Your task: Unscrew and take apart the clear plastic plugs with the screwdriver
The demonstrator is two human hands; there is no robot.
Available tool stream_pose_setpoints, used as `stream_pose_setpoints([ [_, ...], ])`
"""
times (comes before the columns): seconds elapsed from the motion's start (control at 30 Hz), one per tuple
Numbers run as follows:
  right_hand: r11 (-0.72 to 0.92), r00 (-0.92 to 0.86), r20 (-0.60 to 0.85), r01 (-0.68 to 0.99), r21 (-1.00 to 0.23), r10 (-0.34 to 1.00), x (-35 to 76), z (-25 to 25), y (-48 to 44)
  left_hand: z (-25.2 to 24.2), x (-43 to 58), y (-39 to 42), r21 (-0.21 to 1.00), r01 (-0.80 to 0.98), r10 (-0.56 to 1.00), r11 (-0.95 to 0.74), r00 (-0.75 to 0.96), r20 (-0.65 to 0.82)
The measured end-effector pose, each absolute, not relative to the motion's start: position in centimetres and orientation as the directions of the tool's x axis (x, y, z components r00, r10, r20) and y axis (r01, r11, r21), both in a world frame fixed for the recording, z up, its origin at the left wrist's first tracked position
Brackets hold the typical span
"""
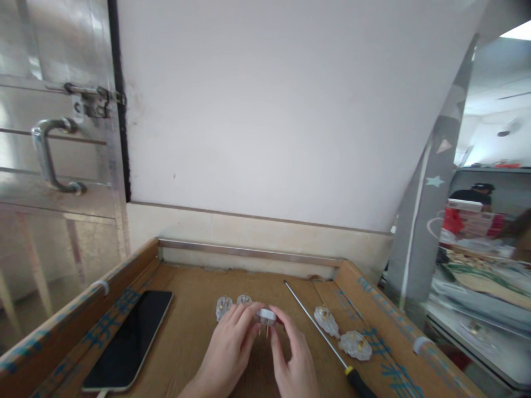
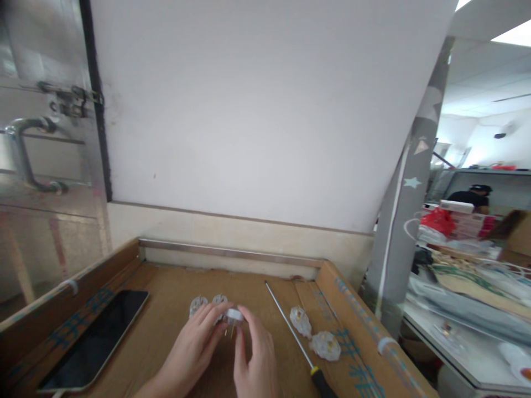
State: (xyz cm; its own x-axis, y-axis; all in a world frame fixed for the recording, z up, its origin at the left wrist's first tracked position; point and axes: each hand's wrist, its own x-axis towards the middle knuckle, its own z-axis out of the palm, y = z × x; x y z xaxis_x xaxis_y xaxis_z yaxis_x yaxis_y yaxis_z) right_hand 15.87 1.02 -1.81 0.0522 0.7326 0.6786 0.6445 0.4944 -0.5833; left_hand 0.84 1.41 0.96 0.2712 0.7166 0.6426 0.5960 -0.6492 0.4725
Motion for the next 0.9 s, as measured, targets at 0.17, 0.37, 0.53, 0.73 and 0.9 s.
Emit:
stream_pose_setpoints([
  [0.17, 0.498, 0.038, 0.66, 0.624, -0.602, 0.75, 15.74, -1.97, 1.09, 0.96, 0.86, 1.4, 0.468, 0.61, 0.726, -0.639, 0.276, 0.631],
  [0.37, 0.446, 0.052, 0.566, 0.556, -0.701, 0.823, 15.52, -2.62, 1.07, 1.46, 0.72, 1.22, 0.462, 0.607, 0.723, -0.646, 0.294, 0.626],
  [0.53, 0.349, 0.114, 0.41, 0.352, -0.869, 0.905, 15.48, -2.53, 1.09, 1.16, 0.86, 0.99, 0.515, 0.566, 0.738, -0.644, 0.279, 0.615],
  [0.73, 0.314, 0.064, 0.324, 0.123, -0.941, 0.944, 15.3, -2.03, 1.23, 0.66, 0.87, 1.3, 0.554, 0.57, 0.769, -0.606, 0.243, 0.591],
  [0.9, 0.301, 0.052, 0.311, 0.139, -0.943, 0.949, 15.2, -2.07, 1.25, 0.66, 0.8, 1.34, 0.574, 0.572, 0.788, -0.586, 0.239, 0.567],
])
